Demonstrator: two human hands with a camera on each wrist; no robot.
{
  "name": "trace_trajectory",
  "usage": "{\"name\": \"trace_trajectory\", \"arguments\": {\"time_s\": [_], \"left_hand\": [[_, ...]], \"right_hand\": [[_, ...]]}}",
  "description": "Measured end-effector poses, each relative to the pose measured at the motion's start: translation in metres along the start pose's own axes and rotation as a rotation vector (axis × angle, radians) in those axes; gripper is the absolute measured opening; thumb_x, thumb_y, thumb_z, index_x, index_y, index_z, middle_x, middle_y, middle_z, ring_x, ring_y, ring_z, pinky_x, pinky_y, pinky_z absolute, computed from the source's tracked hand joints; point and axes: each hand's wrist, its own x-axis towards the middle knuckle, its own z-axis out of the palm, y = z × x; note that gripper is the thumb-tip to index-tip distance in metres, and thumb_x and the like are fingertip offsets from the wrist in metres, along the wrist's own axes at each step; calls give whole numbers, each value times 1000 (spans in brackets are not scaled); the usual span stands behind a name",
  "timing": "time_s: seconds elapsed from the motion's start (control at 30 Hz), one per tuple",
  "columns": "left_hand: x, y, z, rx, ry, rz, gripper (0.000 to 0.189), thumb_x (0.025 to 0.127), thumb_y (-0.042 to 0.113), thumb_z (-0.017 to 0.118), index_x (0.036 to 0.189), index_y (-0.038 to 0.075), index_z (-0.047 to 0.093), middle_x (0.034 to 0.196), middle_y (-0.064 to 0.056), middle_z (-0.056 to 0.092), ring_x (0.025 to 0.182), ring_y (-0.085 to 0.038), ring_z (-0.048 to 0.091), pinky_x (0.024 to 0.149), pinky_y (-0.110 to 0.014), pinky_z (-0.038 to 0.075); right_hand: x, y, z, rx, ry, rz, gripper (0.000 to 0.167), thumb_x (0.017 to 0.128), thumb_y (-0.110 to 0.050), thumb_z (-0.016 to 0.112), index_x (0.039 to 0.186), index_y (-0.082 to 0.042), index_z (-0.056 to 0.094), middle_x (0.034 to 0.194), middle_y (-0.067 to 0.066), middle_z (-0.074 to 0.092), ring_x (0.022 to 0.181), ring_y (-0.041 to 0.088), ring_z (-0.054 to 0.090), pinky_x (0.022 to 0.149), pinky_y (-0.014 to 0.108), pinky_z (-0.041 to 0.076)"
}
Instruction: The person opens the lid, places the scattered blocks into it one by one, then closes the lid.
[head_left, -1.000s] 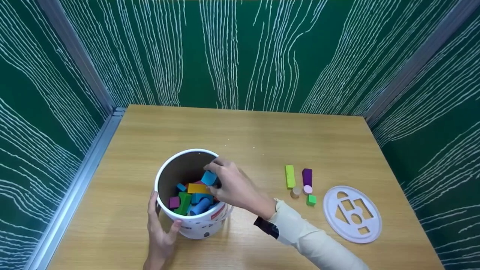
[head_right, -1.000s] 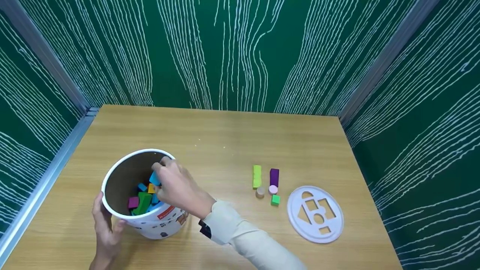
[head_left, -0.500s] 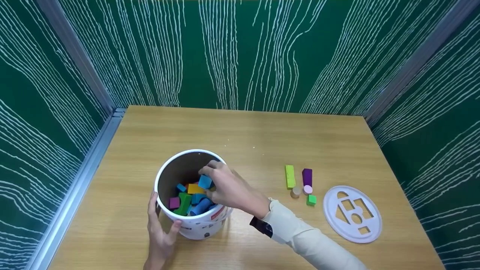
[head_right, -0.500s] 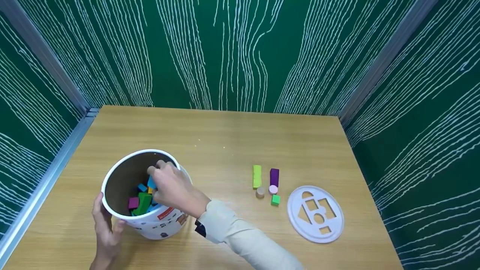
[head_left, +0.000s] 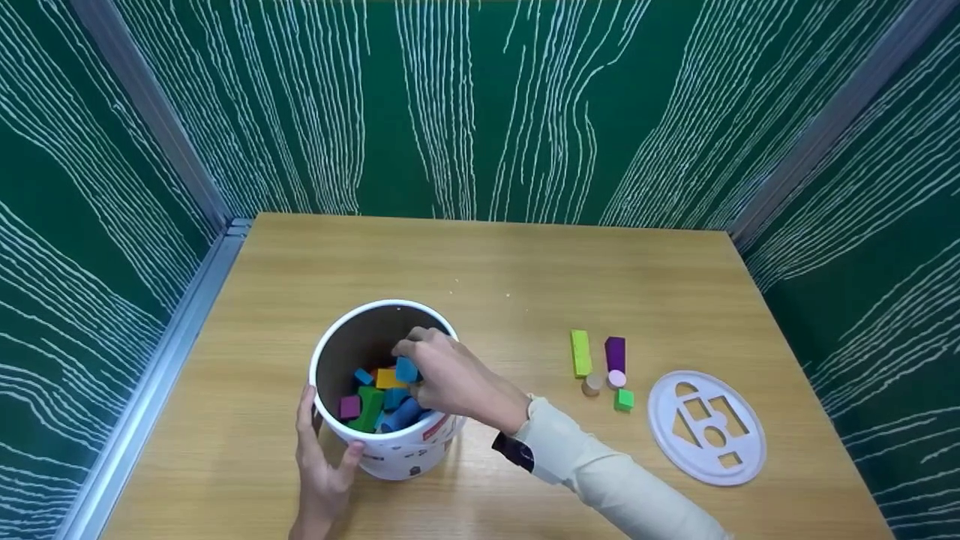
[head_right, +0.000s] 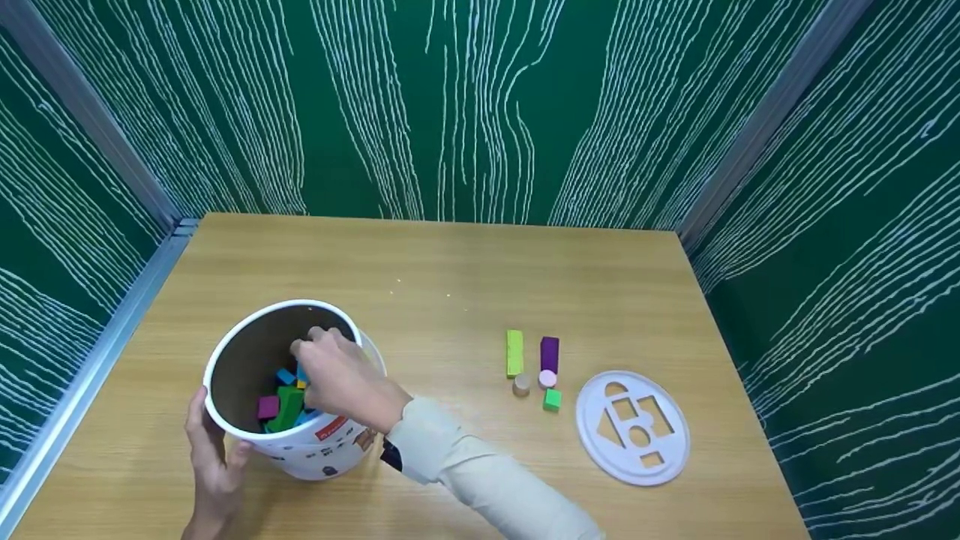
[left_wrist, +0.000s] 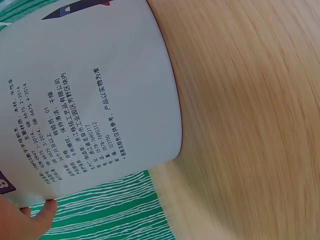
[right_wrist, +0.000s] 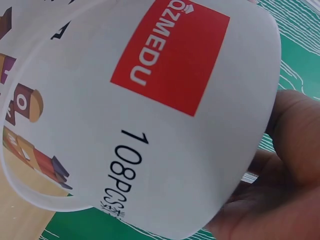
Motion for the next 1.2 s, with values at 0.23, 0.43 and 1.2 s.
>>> {"name": "trace_trajectory", "arguments": {"time_s": [0.23,0.43,1.2], "left_hand": [[-2,0,2,2,14,-14,86,80,9,66,151,11,18,155,-9,22,139,-19,24,110,-41,29],[-3,2,3,10,26,-43,89,75,2,65,150,11,19,154,-10,22,138,-16,25,109,-46,29],[-2,1,2,12,22,-42,88,77,2,63,151,12,16,153,-13,23,138,-13,24,106,-58,27]], "right_hand": [[5,-1,5,-2,-41,-13,37,76,1,71,112,-3,67,106,11,63,87,19,58,78,25,54],[6,-5,8,-10,-79,-17,36,77,-1,72,113,-5,67,106,9,65,88,18,58,80,24,53],[-27,4,-22,98,107,-26,22,83,-7,69,105,-8,68,105,6,62,89,18,59,78,21,53]]}}
